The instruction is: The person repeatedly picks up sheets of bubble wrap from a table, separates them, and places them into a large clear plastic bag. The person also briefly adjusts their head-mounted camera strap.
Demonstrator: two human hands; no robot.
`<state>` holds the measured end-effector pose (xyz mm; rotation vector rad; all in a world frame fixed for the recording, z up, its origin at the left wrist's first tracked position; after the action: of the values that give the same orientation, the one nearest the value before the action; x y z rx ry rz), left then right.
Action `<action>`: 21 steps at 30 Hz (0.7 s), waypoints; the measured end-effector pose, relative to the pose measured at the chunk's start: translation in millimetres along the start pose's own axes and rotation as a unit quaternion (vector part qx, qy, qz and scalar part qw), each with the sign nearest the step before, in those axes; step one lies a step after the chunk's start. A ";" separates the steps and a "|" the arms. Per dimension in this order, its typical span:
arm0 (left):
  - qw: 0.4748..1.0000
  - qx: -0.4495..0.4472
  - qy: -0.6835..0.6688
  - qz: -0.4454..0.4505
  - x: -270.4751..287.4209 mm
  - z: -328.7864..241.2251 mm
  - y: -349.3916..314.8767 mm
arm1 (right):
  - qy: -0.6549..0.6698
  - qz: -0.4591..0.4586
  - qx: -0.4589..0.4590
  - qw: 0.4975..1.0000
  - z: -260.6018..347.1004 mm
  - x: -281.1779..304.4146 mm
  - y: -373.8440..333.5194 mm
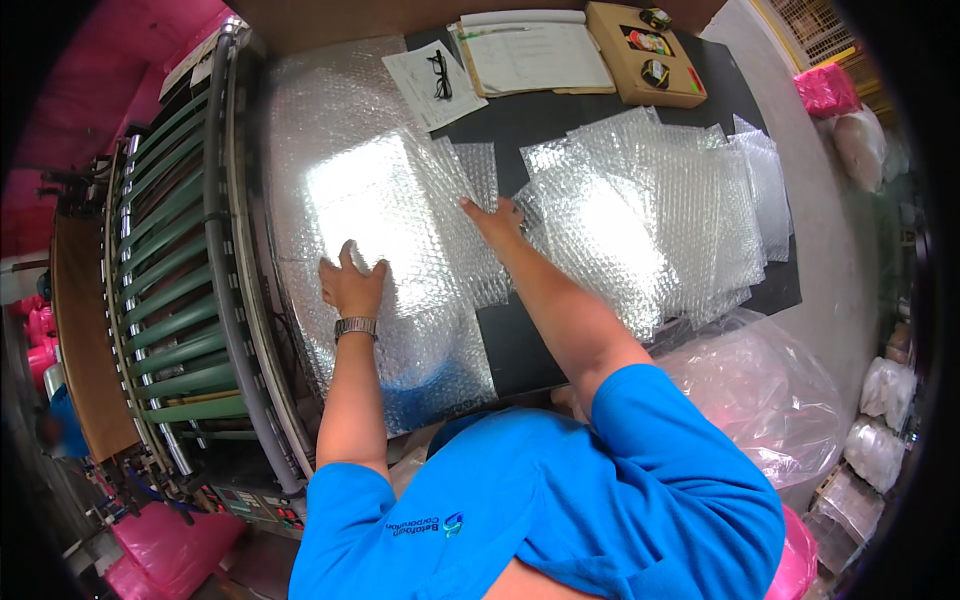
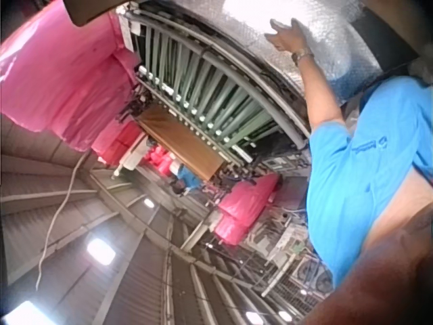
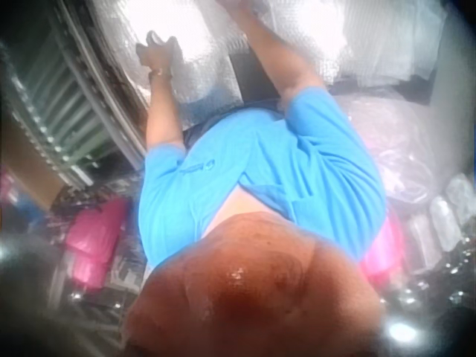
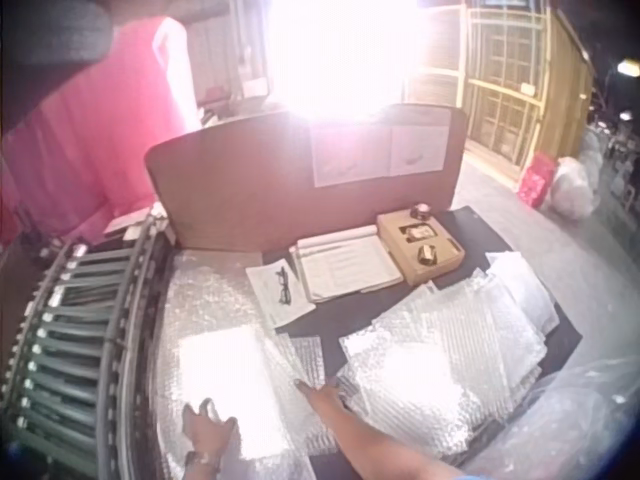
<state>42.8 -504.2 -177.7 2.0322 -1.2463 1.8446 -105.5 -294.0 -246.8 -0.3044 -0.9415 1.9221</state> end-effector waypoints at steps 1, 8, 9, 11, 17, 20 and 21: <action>0.999 -0.026 -0.020 0.010 -2.7 -4.9 -0.2 | 0.024 0.055 -0.009 0.998 -6.9 -2.3 5.1; 0.986 -0.120 -0.038 0.106 -29.7 -24.5 -15.7 | 0.076 0.178 -0.020 0.981 -34.6 6.5 -25.0; 0.987 -0.121 -0.073 0.082 -31.1 -22.0 -20.7 | 0.115 0.190 -0.018 0.975 -33.9 4.6 -33.2; 0.984 -0.094 -0.145 0.045 -37.5 -11.6 -29.4 | 0.165 0.216 -0.064 0.960 -40.6 0.0 -56.1; 0.974 -0.031 -0.173 0.140 -52.6 8.8 -53.2 | 0.256 0.399 -0.052 0.879 -67.3 -4.0 -77.9; 0.976 -0.014 -0.171 0.133 -63.2 10.7 -78.8 | 0.223 0.358 -0.018 0.906 -86.2 -5.4 -105.7; 0.974 -0.006 -0.189 0.124 -65.9 12.0 -88.0 | 0.203 0.326 -0.013 0.923 -93.1 -5.7 -116.8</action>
<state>113.4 -422.5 -201.5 2.3967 -1.6685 1.5758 24.5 -222.9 -226.4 -1.1010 -0.6221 2.3006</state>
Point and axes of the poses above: each hand's wrist, its own y-axis towards the middle knuckle, its own x-axis out of the back of the hand, z = x × y, the point moved 5 cm from there along y, towards the middle knuckle, and after that the axes turned 15 degrees about z, right-handed, at the moved point
